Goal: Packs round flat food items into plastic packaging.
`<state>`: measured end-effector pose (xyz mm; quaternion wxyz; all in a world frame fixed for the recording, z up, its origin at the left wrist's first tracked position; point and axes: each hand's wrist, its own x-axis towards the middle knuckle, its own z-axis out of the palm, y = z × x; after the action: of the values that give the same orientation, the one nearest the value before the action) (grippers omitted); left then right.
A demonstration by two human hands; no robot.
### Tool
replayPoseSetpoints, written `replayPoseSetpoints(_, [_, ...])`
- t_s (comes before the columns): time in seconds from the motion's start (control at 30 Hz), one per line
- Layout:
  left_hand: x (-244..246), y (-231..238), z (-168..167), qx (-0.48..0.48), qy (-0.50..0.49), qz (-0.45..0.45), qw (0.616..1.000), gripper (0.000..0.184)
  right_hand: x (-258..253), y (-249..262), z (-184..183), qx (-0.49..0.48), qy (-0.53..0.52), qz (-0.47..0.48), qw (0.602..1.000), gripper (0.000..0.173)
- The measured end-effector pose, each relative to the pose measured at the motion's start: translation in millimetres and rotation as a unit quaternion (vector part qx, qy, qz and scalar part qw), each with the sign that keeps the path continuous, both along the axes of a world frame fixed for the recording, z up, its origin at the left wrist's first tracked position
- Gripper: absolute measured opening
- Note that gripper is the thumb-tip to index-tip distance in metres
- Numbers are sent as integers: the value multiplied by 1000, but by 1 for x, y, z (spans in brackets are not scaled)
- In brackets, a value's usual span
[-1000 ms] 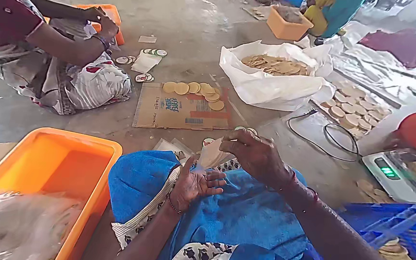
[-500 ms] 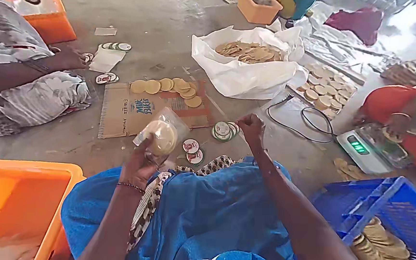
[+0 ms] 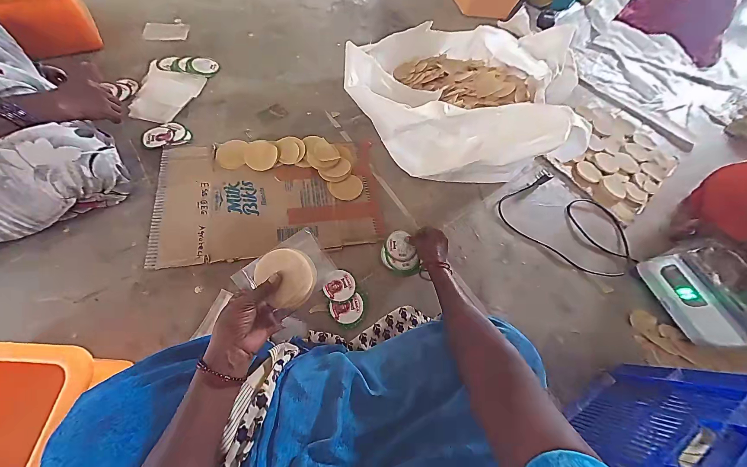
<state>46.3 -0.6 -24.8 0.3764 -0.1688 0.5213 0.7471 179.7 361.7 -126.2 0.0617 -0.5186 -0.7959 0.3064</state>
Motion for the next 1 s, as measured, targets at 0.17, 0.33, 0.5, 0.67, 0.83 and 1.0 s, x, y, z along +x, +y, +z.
replayPoseSetpoints(0.17, [0,1,0,-22,15,-9,1000,26,11,6,12,-67,85,-71,992,32])
replayPoseSetpoints(0.33, [1,1,3,-24,16,-6,1000,29,8,-8,57,-140,257,-112,950,26])
replayPoseSetpoints(0.5, [2,-3,-3,-5,24,-9,1000,32,5,-56,129,-125,439,-39,889,12])
replayPoseSetpoints(0.67, [4,-1,-2,-33,20,-2,999,32,17,-99,179,-57,502,55,861,7])
replayPoseSetpoints(0.83, [2,-3,-7,-27,18,-2,999,35,25,-112,188,-37,507,92,856,9])
replayPoseSetpoints(1.0, [2,-1,-5,-23,18,-6,1000,34,23,-112,185,-45,508,88,856,9])
